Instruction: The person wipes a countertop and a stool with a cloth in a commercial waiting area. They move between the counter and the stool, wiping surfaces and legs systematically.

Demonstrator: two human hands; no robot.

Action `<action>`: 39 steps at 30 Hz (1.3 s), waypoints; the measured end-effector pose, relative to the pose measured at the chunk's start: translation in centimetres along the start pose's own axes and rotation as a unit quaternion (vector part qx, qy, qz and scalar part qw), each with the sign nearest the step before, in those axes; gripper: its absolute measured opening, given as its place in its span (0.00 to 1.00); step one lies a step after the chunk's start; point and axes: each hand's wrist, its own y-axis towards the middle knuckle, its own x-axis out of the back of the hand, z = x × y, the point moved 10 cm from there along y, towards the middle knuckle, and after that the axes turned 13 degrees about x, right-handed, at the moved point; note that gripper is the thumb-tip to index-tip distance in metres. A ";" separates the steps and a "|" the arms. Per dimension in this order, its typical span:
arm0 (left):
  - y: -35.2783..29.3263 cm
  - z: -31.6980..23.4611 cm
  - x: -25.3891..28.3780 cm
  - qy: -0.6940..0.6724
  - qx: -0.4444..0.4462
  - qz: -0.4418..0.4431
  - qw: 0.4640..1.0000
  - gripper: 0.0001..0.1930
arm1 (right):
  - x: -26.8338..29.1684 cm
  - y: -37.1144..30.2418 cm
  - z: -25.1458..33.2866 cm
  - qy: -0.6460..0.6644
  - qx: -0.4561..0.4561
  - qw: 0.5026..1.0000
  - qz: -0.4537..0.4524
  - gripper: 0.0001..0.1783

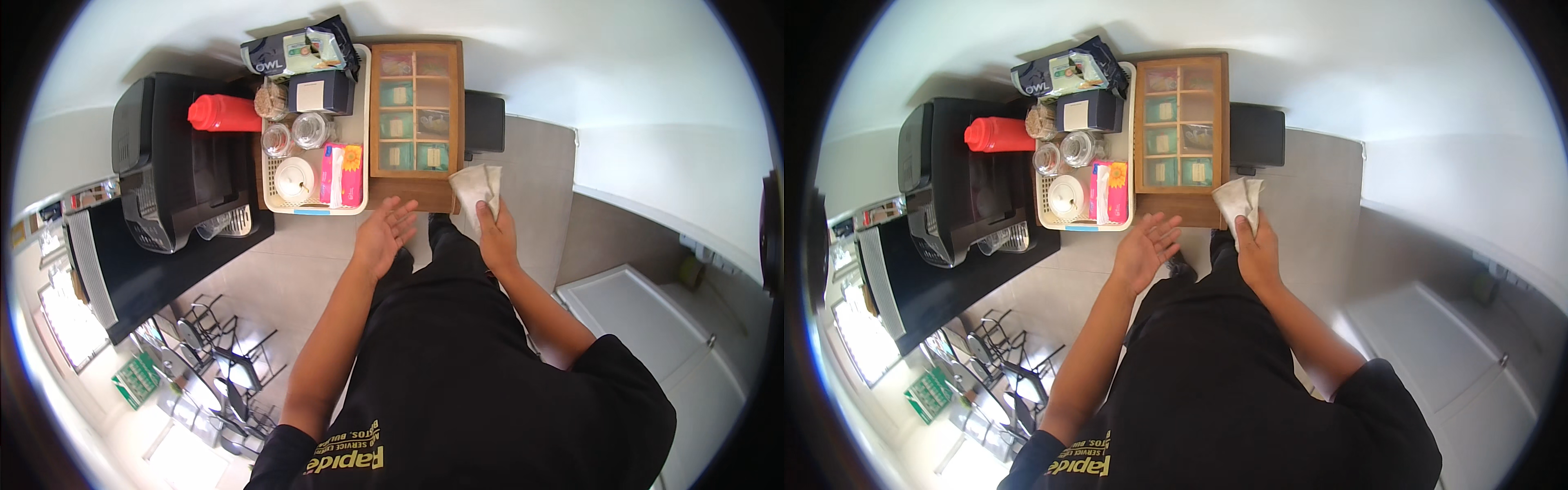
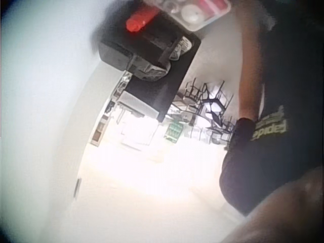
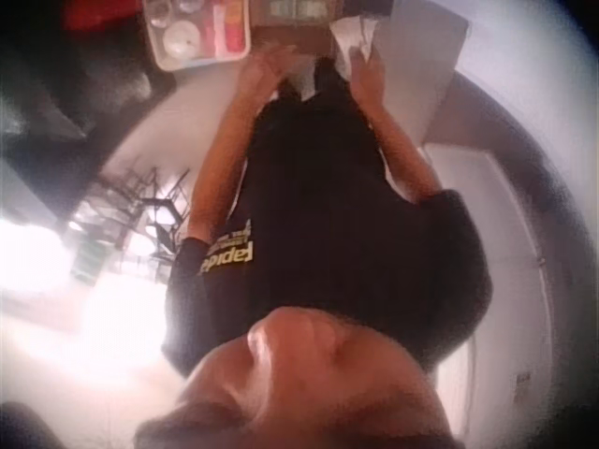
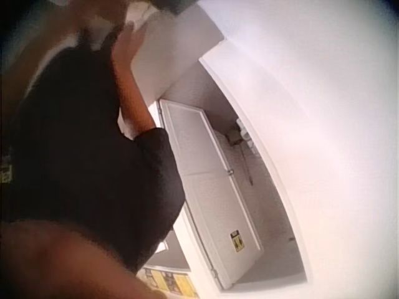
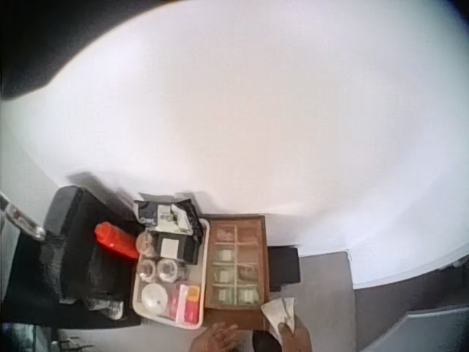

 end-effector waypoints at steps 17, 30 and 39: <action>-3.8 4.6 5.3 0.211 0.004 0.079 0.974 0.32 | -6.2 -4.7 2.4 -0.344 0.234 0.890 -0.185 0.30; -5.1 7.9 9.9 0.228 0.010 0.101 0.968 0.31 | -11.8 -1.0 -4.7 -0.440 -0.051 0.892 -0.095 0.36; -5.6 6.8 8.1 0.263 -0.023 0.134 0.955 0.30 | -11.1 -3.8 -8.8 -0.387 -0.116 0.911 -0.082 0.43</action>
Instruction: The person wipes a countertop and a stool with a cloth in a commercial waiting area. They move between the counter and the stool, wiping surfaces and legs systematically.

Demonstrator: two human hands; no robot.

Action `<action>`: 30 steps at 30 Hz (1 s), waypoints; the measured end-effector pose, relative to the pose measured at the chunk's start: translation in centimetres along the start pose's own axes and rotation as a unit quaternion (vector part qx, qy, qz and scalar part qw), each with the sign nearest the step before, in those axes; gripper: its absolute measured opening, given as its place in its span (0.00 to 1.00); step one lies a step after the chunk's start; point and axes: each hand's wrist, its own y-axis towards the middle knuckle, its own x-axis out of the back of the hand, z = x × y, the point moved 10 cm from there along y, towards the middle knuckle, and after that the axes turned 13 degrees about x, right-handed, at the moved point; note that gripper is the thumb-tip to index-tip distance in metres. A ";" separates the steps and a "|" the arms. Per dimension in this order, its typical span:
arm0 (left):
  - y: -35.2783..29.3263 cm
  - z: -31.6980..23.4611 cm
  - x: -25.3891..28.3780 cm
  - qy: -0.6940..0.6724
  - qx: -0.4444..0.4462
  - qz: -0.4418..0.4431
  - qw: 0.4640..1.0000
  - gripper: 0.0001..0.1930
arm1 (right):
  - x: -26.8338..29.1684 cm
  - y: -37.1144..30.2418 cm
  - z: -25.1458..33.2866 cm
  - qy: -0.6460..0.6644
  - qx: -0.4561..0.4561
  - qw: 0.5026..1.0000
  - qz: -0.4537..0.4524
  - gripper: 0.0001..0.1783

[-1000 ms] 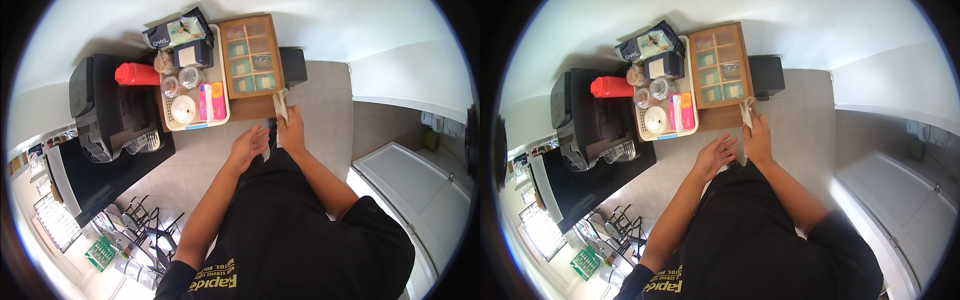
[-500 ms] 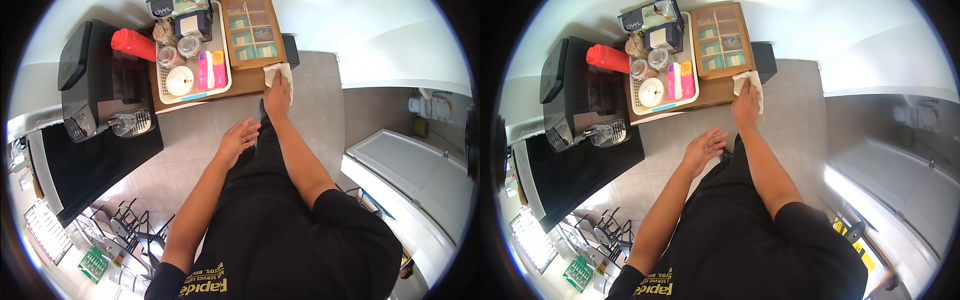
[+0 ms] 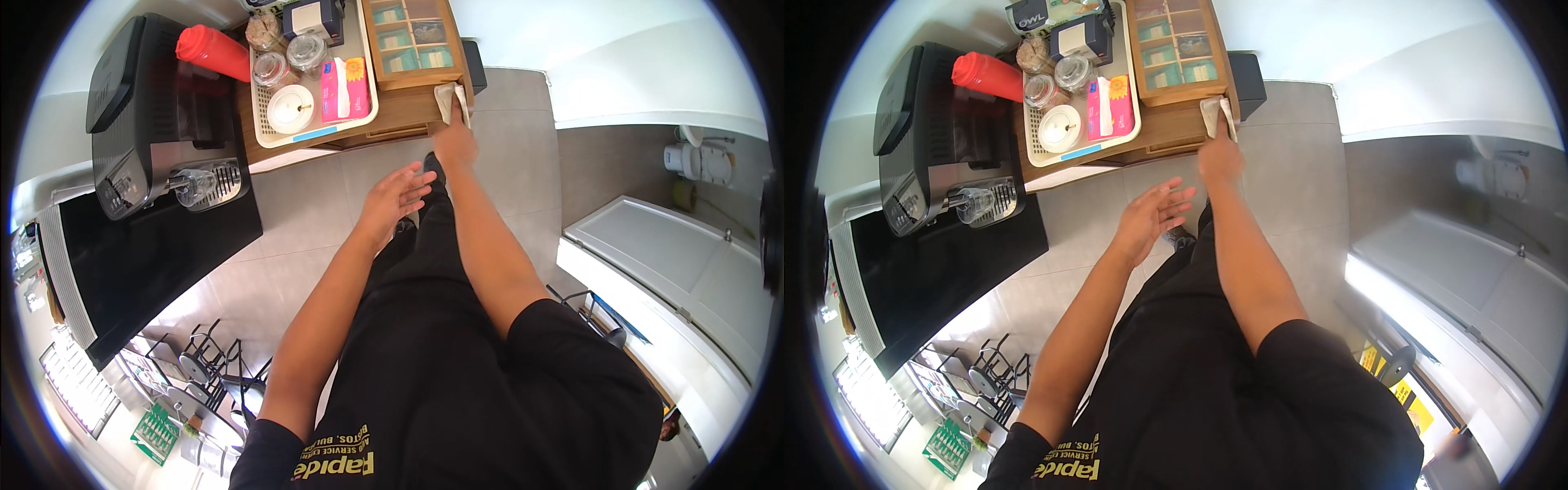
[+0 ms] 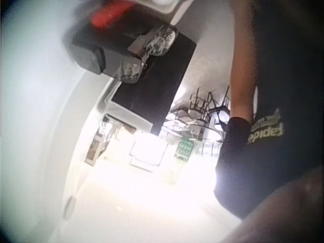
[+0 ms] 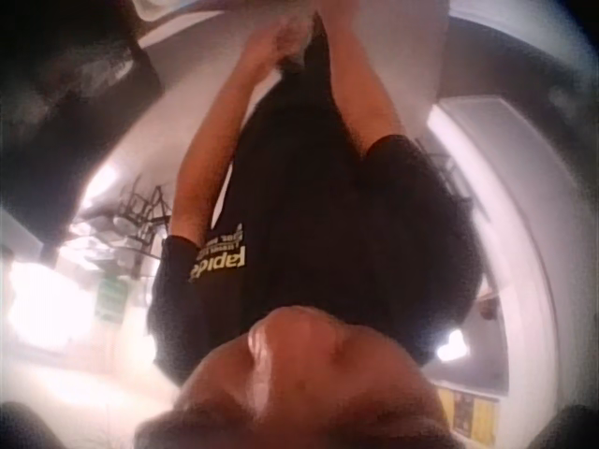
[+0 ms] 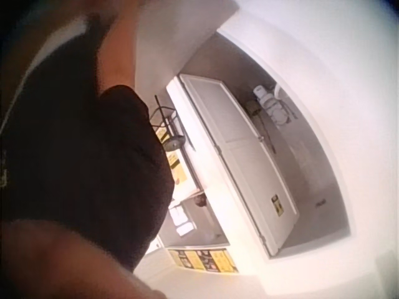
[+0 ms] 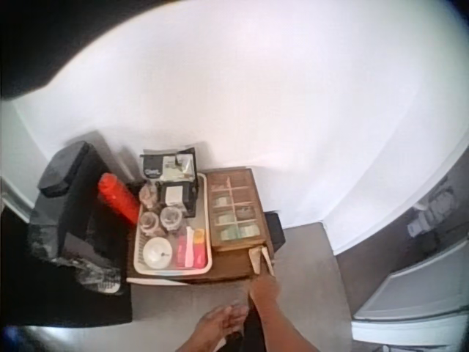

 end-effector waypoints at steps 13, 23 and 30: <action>0.3 1.7 2.5 -0.055 0.006 0.002 0.998 0.28 | 2.6 -2.6 0.7 0.064 0.126 0.988 -0.059 0.39; 0.9 -2.1 0.6 -0.017 0.010 0.007 1.000 0.30 | -0.6 3.7 0.0 -0.025 0.051 0.998 0.005 0.37; 0.7 -2.2 1.8 -0.043 0.003 0.012 0.999 0.28 | -0.8 -1.5 -3.3 0.081 0.077 0.994 0.015 0.38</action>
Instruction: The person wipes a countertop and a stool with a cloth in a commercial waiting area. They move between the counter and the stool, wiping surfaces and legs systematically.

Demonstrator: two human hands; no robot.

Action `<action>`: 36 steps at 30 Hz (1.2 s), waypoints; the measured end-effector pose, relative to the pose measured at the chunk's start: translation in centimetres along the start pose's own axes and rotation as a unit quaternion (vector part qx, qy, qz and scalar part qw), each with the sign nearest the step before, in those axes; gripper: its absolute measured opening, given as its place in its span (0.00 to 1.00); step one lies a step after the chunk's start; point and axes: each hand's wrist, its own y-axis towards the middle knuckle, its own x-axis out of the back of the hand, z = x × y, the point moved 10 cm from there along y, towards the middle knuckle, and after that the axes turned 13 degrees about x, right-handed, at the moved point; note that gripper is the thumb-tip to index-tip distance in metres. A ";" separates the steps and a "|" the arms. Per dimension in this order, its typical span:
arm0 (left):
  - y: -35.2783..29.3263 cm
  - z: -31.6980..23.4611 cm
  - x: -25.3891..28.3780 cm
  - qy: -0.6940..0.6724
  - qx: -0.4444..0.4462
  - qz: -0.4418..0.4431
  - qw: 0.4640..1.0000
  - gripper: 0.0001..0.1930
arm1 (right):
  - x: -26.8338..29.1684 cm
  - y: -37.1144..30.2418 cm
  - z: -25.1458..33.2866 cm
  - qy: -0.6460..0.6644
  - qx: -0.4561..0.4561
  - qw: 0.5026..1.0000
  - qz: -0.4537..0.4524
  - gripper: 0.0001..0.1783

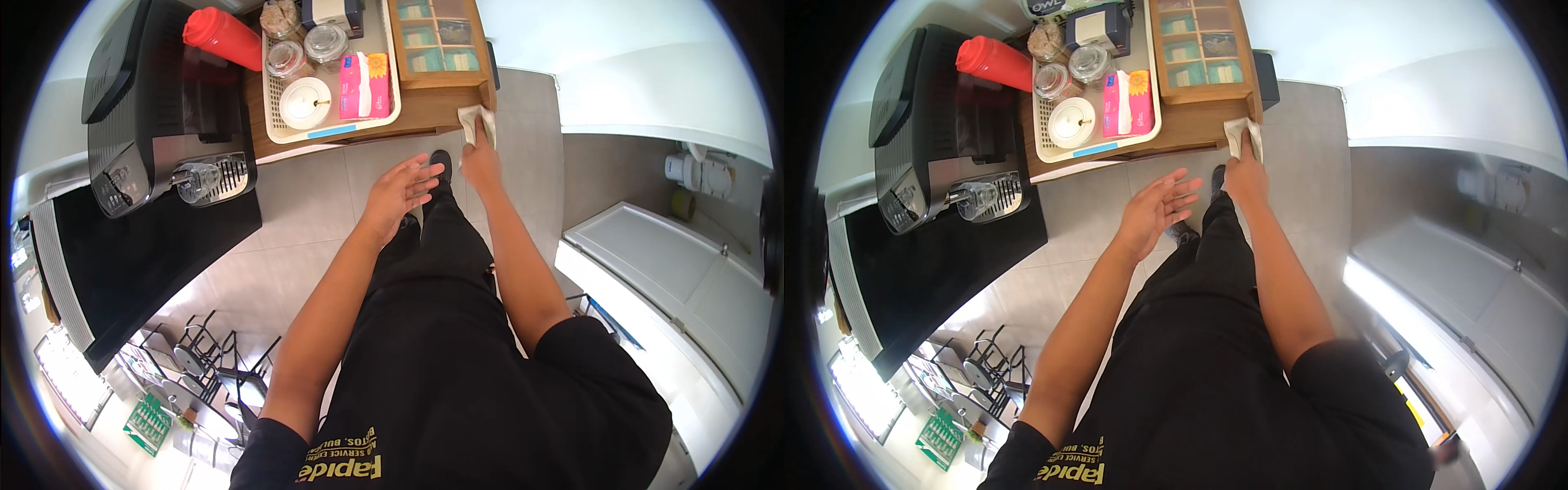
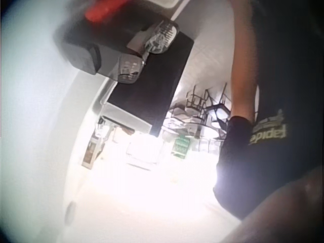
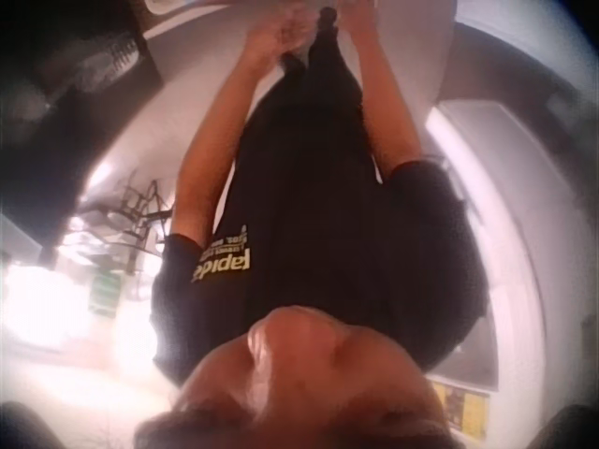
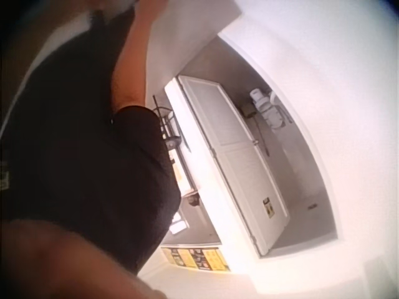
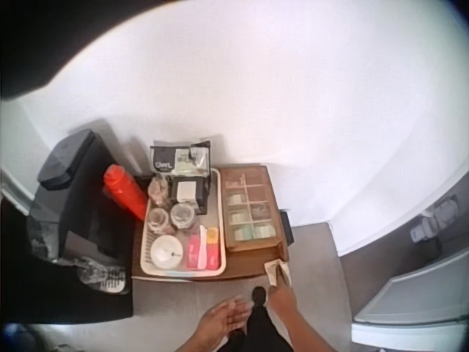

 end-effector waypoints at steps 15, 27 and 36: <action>-0.2 1.8 3.7 0.010 0.020 -0.031 0.999 0.29 | -1.1 4.1 3.5 0.005 -0.007 0.991 -0.133 0.33; -2.4 1.2 7.3 -0.025 -0.013 -0.113 0.993 0.26 | -10.8 2.1 12.6 0.103 0.113 0.985 0.076 0.40; -1.3 2.5 4.5 -0.002 -0.006 -0.102 0.995 0.26 | -8.2 -2.4 8.5 0.302 0.076 0.902 0.300 0.33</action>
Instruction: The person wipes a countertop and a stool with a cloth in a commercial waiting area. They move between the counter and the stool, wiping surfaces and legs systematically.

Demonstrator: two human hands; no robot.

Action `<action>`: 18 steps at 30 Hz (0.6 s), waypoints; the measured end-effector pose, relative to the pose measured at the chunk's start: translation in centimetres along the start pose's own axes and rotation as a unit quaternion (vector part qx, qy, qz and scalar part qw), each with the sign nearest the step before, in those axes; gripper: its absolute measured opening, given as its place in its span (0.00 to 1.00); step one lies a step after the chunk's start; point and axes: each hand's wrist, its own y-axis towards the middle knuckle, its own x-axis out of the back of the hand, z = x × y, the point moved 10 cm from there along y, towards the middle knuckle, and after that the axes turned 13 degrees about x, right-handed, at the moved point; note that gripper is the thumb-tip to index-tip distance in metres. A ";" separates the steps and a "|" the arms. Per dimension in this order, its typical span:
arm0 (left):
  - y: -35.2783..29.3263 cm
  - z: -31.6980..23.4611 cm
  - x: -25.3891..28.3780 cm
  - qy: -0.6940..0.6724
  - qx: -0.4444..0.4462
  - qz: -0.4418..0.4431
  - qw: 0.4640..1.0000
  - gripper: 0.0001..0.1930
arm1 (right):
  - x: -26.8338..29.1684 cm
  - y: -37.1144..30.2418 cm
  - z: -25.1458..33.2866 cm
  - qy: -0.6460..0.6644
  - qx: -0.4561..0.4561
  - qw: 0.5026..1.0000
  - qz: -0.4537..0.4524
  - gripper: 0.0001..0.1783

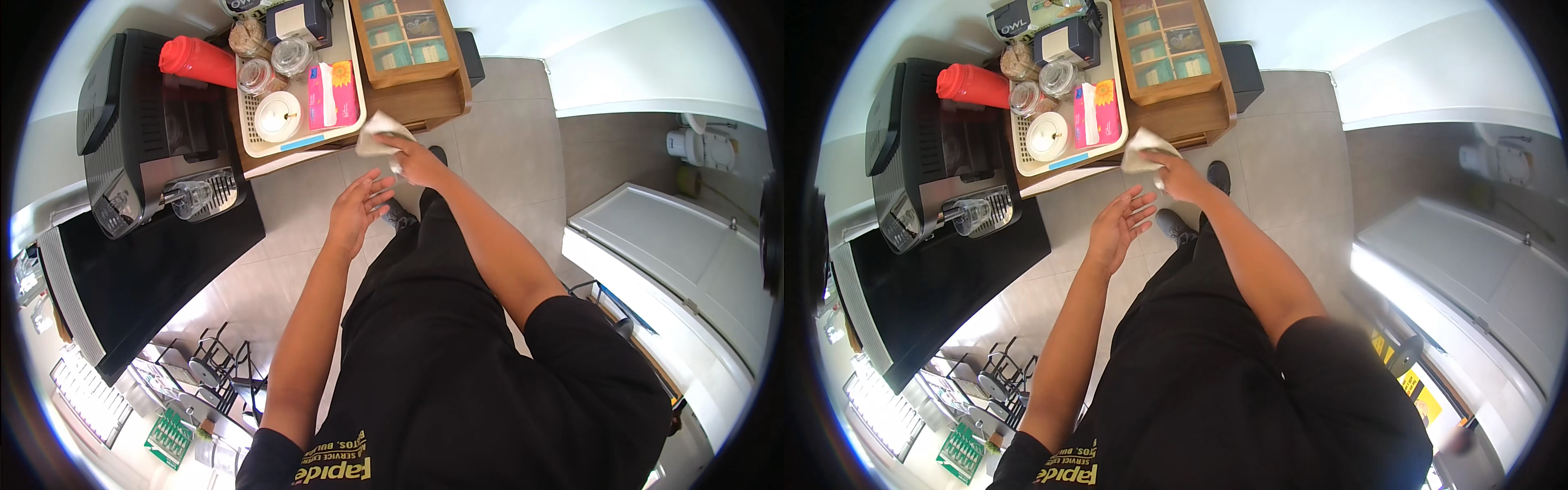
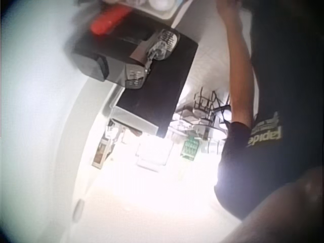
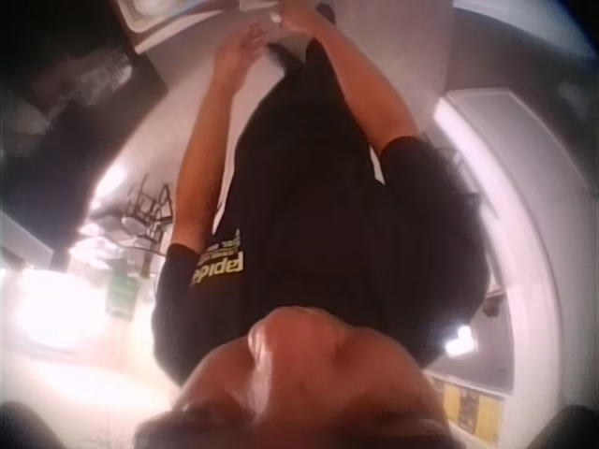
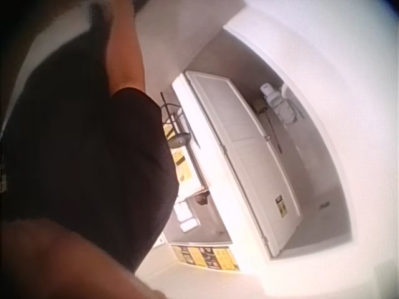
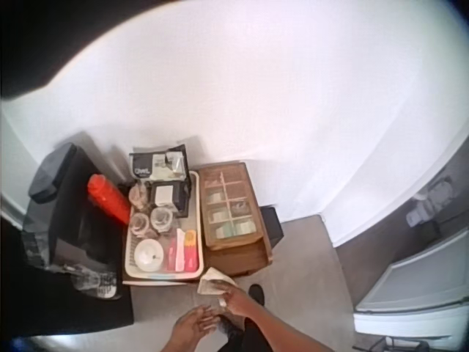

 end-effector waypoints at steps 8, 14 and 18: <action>1.7 -2.8 5.3 -0.069 -0.053 -0.086 0.993 0.25 | 12.0 -3.6 0.0 -0.015 0.041 0.945 -0.325 0.33; 2.4 -7.3 8.4 -0.180 -0.079 -0.115 0.974 0.21 | 7.2 -0.6 -0.5 -0.090 0.065 0.914 -0.390 0.37; 4.9 -7.6 7.9 -0.207 -0.073 -0.099 0.971 0.18 | -1.9 4.4 -2.9 -0.108 0.168 0.941 -0.273 0.38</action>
